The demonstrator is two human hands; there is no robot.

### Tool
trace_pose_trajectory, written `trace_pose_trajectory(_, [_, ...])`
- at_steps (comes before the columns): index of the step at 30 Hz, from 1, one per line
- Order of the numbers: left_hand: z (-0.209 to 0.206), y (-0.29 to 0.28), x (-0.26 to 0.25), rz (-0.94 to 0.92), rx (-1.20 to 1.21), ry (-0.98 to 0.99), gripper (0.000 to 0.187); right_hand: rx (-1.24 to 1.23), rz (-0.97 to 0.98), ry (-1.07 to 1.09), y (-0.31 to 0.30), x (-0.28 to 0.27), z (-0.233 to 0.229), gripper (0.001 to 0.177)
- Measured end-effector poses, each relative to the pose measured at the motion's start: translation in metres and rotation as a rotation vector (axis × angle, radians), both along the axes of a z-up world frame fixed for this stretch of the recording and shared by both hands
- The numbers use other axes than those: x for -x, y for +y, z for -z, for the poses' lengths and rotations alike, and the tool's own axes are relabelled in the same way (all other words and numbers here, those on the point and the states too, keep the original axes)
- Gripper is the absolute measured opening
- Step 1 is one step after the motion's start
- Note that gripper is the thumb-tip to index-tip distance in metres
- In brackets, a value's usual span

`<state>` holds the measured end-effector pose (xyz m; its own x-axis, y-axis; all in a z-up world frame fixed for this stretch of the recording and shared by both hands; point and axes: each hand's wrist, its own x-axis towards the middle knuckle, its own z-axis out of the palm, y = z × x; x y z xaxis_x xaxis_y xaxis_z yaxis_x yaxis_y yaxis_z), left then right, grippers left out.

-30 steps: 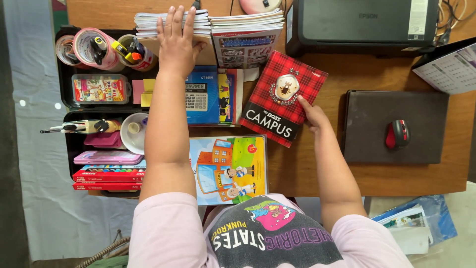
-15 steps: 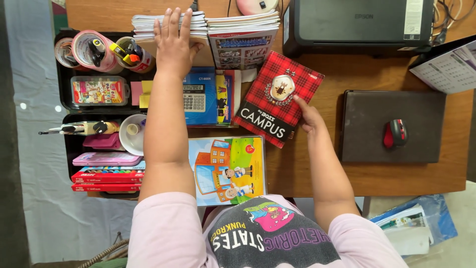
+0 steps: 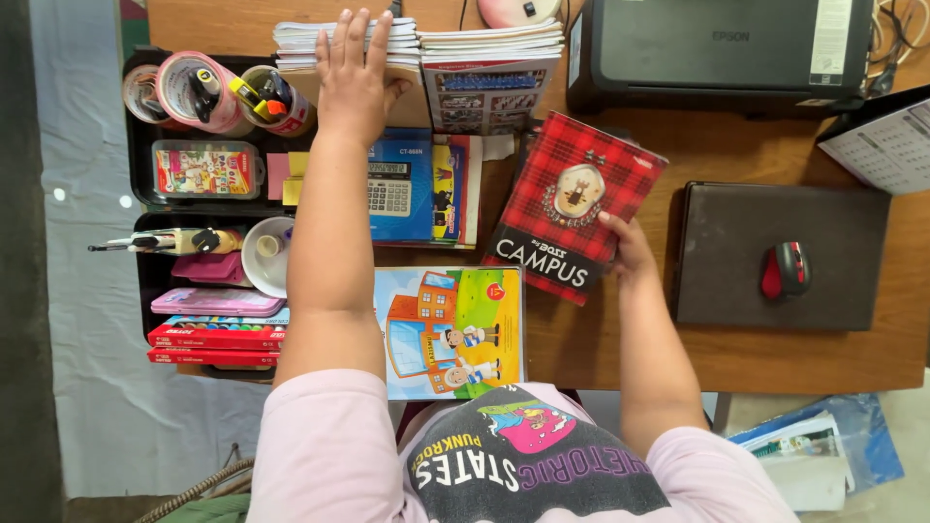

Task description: Organizing a desk by sorting, stacking, and rearranging books, notebooks, and stationery items.

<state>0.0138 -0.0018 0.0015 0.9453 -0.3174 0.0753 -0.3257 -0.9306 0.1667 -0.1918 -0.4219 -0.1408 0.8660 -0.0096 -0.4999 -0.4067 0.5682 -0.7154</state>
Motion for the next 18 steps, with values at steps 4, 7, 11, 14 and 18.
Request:
trace_pose_trajectory(4, [0.003,0.0,-0.002,0.0,0.019,-0.027,0.077,0.05,-0.144,-0.071,0.001,-0.025,-0.01,0.064])
trace_pose_trajectory(7, [0.002,0.001,-0.003,-0.006,-0.007,-0.017,0.078,0.051,-0.255,-0.089,0.012,-0.041,-0.016,0.065])
trace_pose_trajectory(11, [0.003,-0.001,-0.003,-0.007,0.0,-0.011,0.076,-0.007,-0.302,-0.043,0.029,-0.055,0.007,0.057])
trace_pose_trajectory(14, [-0.002,-0.002,-0.002,-0.019,-0.014,0.006,0.077,-0.017,-0.366,0.003,0.04,-0.065,-0.001,0.052])
trace_pose_trajectory(18, [-0.001,-0.001,-0.003,-0.013,-0.04,0.02,0.078,0.12,-0.348,0.118,0.051,-0.068,-0.019,0.049])
